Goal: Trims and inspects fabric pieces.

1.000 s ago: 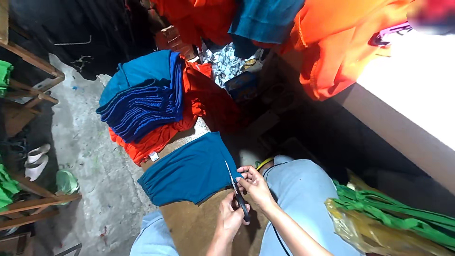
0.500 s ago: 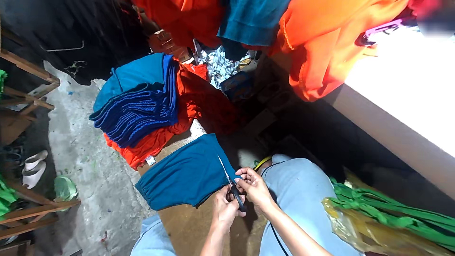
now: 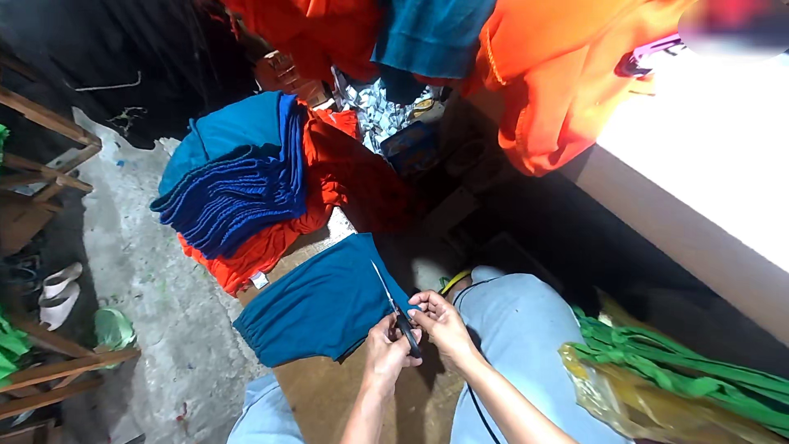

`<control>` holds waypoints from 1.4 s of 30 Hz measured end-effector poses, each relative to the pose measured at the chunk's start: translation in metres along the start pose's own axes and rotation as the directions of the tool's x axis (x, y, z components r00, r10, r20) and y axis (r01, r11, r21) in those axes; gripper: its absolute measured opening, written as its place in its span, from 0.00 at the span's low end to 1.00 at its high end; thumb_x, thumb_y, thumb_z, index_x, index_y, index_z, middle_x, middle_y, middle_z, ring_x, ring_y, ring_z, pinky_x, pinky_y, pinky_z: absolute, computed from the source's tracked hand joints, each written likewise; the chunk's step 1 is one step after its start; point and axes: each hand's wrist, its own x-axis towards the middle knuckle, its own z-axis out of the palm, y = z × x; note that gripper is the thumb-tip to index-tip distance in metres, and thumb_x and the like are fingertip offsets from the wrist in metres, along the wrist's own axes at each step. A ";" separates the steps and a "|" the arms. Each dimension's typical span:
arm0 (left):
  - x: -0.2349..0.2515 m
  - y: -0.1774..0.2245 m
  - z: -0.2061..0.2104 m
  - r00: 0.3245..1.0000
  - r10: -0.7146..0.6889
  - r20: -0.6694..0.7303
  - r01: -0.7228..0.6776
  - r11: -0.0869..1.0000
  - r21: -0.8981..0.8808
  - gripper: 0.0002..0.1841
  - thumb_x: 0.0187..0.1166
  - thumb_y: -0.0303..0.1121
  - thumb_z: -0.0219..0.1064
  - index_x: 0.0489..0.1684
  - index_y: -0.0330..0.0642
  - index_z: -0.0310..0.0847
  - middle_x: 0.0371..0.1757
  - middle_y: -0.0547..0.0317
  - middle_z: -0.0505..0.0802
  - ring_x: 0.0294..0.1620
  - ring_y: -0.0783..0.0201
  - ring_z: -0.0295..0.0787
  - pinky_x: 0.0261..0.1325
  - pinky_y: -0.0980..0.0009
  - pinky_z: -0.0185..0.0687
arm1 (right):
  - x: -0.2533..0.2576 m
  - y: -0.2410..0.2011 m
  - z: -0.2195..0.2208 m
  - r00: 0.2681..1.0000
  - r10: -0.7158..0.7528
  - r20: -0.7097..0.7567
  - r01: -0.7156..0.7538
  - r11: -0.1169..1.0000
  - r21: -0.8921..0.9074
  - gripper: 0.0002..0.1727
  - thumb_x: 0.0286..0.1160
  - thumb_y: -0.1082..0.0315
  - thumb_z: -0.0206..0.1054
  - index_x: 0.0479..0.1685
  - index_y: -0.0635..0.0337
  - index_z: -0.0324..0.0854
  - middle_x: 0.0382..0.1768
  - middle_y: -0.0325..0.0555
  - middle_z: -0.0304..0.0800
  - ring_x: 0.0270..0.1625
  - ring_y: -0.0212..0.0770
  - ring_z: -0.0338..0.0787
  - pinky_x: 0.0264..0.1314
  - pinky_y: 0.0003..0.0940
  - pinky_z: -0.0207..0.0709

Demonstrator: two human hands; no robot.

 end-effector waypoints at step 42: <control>0.036 0.042 -0.014 1.000 0.001 -0.028 -0.002 0.999 -0.046 0.15 0.86 0.25 0.61 0.67 0.29 0.75 0.44 0.42 0.89 0.37 0.54 0.92 0.42 0.60 0.92 | 0.002 0.001 -0.009 1.000 -0.011 -0.012 0.010 0.998 -0.064 0.08 0.76 0.82 0.65 0.50 0.66 0.80 0.34 0.44 0.86 0.29 0.31 0.87 0.34 0.24 0.83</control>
